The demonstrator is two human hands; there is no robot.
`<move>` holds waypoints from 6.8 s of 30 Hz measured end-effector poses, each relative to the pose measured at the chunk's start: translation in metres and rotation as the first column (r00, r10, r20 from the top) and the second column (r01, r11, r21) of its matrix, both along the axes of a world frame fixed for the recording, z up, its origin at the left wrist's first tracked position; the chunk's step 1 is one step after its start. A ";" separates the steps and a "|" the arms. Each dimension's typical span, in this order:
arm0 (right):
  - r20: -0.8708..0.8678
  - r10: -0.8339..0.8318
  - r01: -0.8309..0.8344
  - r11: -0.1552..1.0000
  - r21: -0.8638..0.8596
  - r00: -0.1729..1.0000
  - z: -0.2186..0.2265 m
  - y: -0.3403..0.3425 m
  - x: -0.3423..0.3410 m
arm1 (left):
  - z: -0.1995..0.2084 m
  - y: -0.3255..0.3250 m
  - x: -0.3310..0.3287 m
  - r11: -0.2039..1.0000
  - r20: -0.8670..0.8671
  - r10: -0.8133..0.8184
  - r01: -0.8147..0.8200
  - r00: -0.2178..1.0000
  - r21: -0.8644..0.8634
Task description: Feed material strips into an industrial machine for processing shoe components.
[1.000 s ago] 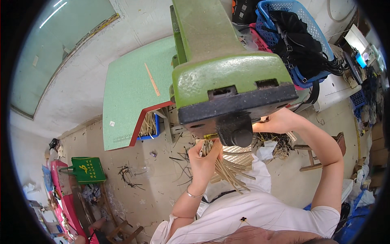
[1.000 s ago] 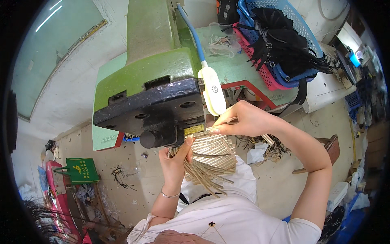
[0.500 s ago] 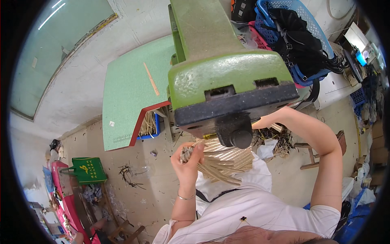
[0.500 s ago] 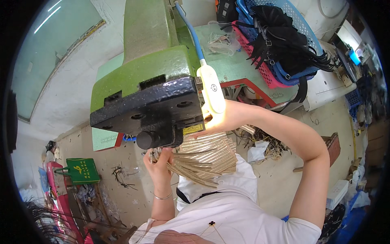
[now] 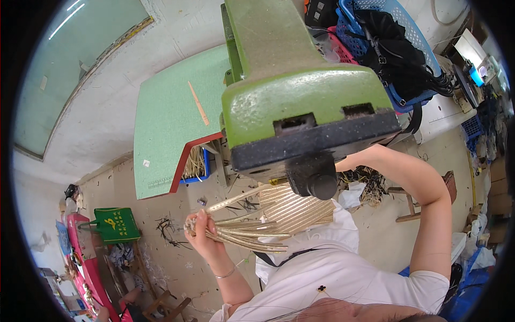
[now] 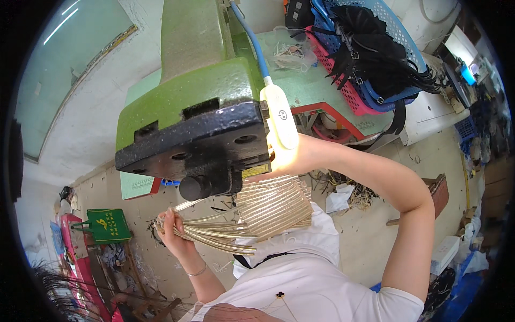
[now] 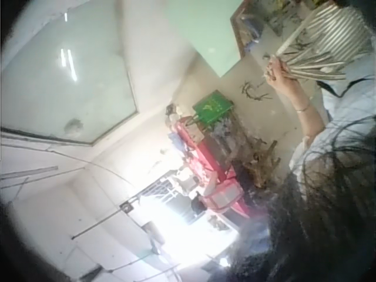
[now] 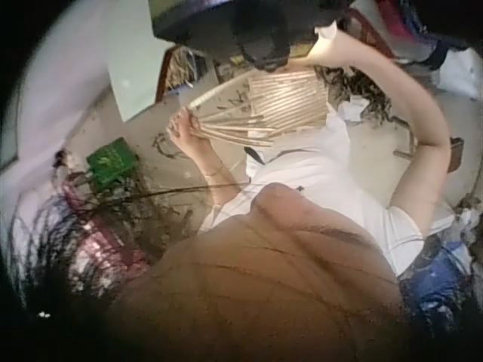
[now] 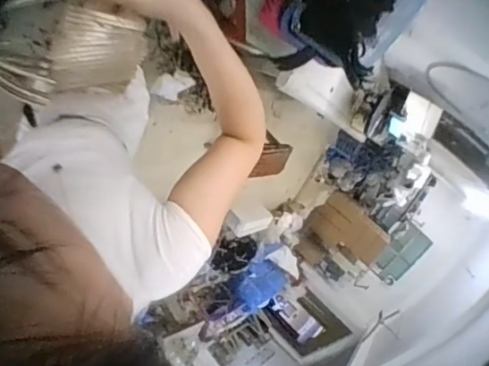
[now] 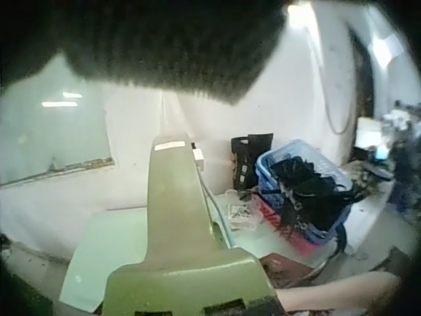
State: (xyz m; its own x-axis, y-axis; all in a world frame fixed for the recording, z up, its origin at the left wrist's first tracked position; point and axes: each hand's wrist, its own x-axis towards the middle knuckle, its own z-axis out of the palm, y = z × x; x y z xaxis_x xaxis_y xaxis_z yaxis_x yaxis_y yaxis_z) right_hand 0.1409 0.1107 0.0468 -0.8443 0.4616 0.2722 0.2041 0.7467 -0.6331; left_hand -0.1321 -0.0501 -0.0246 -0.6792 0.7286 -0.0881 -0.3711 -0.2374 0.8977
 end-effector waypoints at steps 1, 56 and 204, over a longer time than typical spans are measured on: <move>0.014 -0.011 0.010 0.998 0.064 1.000 -0.002 0.000 0.000 | -0.001 0.000 -0.003 1.000 0.006 0.019 -0.019 1.000 0.008; -0.023 -0.474 0.405 0.776 -0.483 0.880 -0.043 -0.100 0.008 | 0.046 0.044 0.088 0.800 -0.241 -0.596 0.541 0.766 -0.260; -0.085 -0.693 0.698 0.707 0.114 0.716 -0.008 0.154 0.070 | -0.097 0.025 0.138 0.274 0.574 -0.774 0.959 0.266 -0.074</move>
State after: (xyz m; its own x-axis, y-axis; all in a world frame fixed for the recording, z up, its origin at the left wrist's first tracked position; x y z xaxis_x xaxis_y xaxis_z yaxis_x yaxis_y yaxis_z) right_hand 0.2112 0.2644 0.0392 -0.2873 0.8731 0.3938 0.6795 0.4756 -0.5587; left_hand 0.0063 -0.0255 -0.1213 0.5267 0.6757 -0.5158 -0.4162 0.7341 0.5366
